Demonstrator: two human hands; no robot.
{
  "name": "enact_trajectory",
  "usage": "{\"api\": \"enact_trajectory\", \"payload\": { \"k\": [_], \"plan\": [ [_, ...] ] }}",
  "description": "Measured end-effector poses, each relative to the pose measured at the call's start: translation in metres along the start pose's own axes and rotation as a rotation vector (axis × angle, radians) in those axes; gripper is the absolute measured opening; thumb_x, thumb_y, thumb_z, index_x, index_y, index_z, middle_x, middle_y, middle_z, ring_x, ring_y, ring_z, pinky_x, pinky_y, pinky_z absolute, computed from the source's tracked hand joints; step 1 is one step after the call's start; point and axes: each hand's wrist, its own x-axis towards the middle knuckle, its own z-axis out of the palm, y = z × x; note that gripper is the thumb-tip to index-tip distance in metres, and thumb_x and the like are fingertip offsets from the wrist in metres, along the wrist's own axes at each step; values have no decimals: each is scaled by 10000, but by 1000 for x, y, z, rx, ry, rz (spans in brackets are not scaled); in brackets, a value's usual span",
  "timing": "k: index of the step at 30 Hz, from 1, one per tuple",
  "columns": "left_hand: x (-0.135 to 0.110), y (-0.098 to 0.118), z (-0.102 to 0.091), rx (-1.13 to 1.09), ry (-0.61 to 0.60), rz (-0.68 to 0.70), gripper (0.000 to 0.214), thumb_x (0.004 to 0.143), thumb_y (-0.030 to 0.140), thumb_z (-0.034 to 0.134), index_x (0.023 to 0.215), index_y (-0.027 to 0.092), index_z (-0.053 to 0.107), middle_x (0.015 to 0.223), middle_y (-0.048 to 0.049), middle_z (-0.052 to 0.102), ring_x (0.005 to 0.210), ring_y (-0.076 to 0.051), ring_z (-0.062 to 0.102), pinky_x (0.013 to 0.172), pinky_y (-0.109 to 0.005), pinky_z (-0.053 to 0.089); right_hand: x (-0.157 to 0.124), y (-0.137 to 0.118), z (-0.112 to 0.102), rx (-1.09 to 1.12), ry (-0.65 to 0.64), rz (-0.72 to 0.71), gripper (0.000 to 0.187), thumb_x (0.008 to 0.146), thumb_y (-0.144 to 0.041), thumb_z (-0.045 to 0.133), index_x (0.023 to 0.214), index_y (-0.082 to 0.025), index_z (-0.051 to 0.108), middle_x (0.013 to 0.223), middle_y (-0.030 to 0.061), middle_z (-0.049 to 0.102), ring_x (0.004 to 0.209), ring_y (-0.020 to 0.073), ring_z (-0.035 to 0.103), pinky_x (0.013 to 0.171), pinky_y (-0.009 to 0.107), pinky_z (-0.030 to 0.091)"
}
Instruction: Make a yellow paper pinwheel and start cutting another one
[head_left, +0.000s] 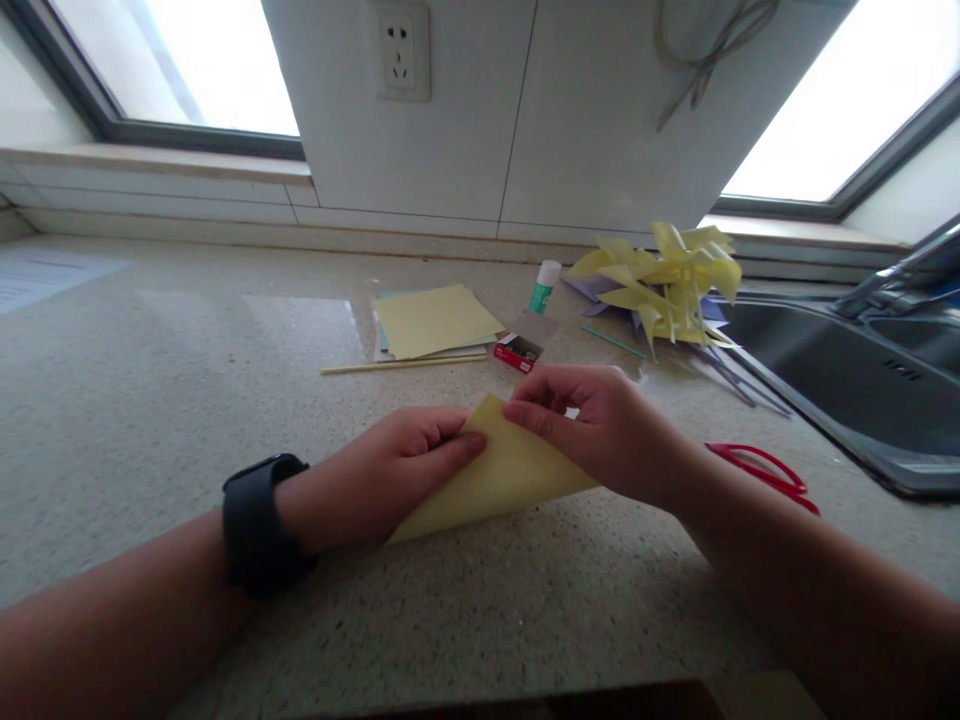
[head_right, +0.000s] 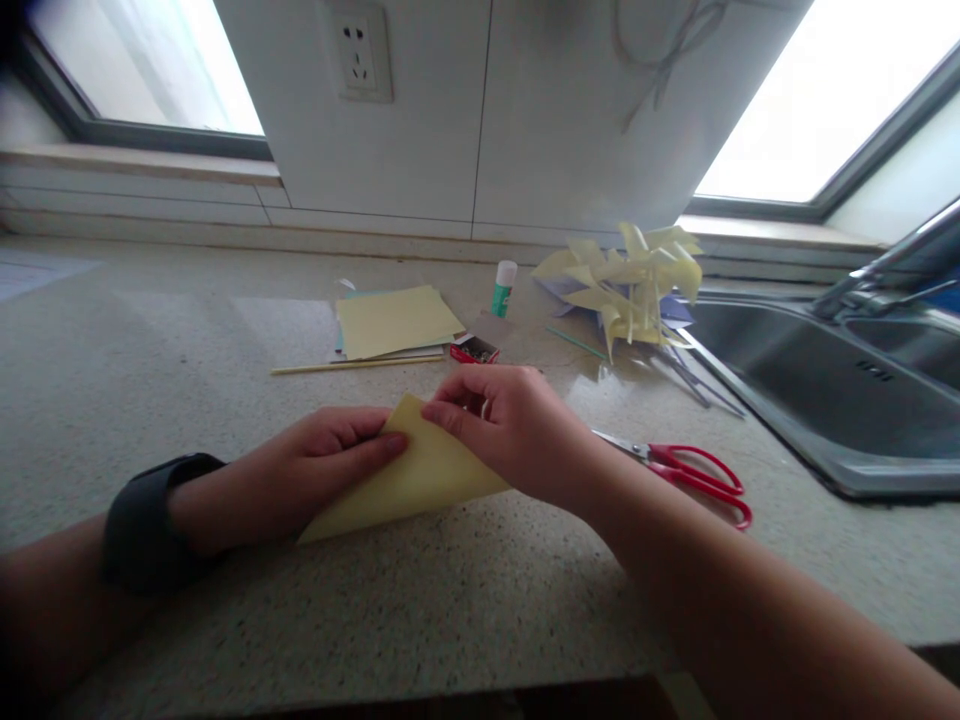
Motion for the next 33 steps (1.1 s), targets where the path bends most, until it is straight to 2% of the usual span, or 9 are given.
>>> {"api": "enact_trajectory", "payload": {
  "k": [6,21,27,33],
  "plan": [
    [0,0,1,12,1,18,344,997,481,518,1107,215,706,952,-28,682,793,-162,559,633,-225,453,0,0,0,-6,-8,3,242,911,-374,637,801,-176,722,699,-2,654,639,130,543,577,264,397],
    [0,0,2,-10,1,-9,348,998,476,507,1127,212,695,942,-30,693,841,-187,600,686,-256,484,-1,-2,1,15,-3,-7,201,903,-336,637,818,-178,727,716,5,668,654,136,562,589,263,416],
    [-1,-1,1,5,15,-20,355,993,482,507,1075,194,698,931,-37,688,785,-176,577,629,-242,457,-1,-1,1,32,-10,-6,188,900,-336,648,839,-180,734,723,8,674,646,134,565,574,258,418],
    [-1,-2,1,-29,4,-45,355,995,488,516,1107,205,698,911,-27,681,788,-174,576,638,-245,448,-1,-2,0,23,-10,-14,192,896,-335,650,843,-174,740,697,2,660,623,127,550,557,258,414]
  ]
}}
